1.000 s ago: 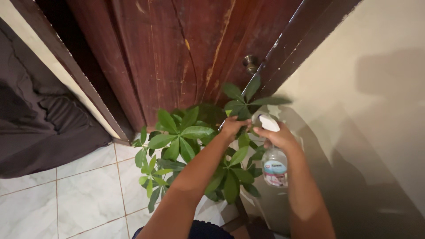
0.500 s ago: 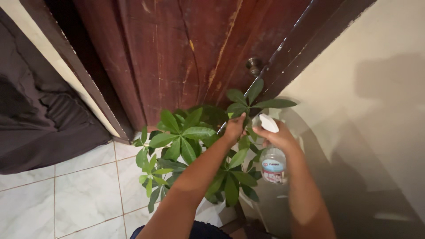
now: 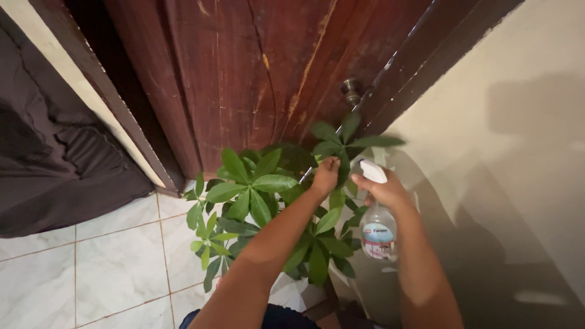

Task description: The person sprays water onto the leaves of a potted plant using a spray bottle. They hold the leaves with one hand to position them while spraying with the other, moving around the plant to cover different sections.

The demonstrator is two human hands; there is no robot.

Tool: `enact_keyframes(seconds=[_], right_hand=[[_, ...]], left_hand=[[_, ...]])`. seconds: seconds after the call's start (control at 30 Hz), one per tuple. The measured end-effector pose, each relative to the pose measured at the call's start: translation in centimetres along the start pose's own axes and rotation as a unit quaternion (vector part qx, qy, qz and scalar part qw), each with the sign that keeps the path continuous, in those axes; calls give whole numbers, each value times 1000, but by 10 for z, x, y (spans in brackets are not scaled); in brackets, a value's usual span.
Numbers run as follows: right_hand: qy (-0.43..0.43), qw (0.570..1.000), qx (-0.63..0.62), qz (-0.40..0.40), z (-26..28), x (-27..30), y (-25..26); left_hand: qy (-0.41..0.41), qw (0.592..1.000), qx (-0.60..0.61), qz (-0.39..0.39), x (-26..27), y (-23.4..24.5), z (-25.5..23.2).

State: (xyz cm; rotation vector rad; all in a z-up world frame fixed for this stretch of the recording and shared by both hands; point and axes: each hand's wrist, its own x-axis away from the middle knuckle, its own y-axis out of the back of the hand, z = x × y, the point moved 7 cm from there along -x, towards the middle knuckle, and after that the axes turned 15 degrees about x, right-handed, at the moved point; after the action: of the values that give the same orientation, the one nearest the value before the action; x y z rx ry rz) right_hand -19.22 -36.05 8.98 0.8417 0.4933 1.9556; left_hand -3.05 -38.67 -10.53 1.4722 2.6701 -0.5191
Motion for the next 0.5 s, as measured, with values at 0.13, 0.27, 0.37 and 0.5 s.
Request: enact_keyframes(seconds=[0.13,0.27,0.37,0.5], right_hand=[[-6,1000,31,-2,1,-1,5],[-25,999,24,6,-2,0,7],[-14,999,37,16,-2,-2,9],[23,999,-34,16,4,-9,9]], left_hand=[[129,989,-67,42,2,4,18],[91,979,-181,17,14,16,-34],[2,981,-187,-54,20,31,-87],[49,993,-50,-100,-5,53,-93]])
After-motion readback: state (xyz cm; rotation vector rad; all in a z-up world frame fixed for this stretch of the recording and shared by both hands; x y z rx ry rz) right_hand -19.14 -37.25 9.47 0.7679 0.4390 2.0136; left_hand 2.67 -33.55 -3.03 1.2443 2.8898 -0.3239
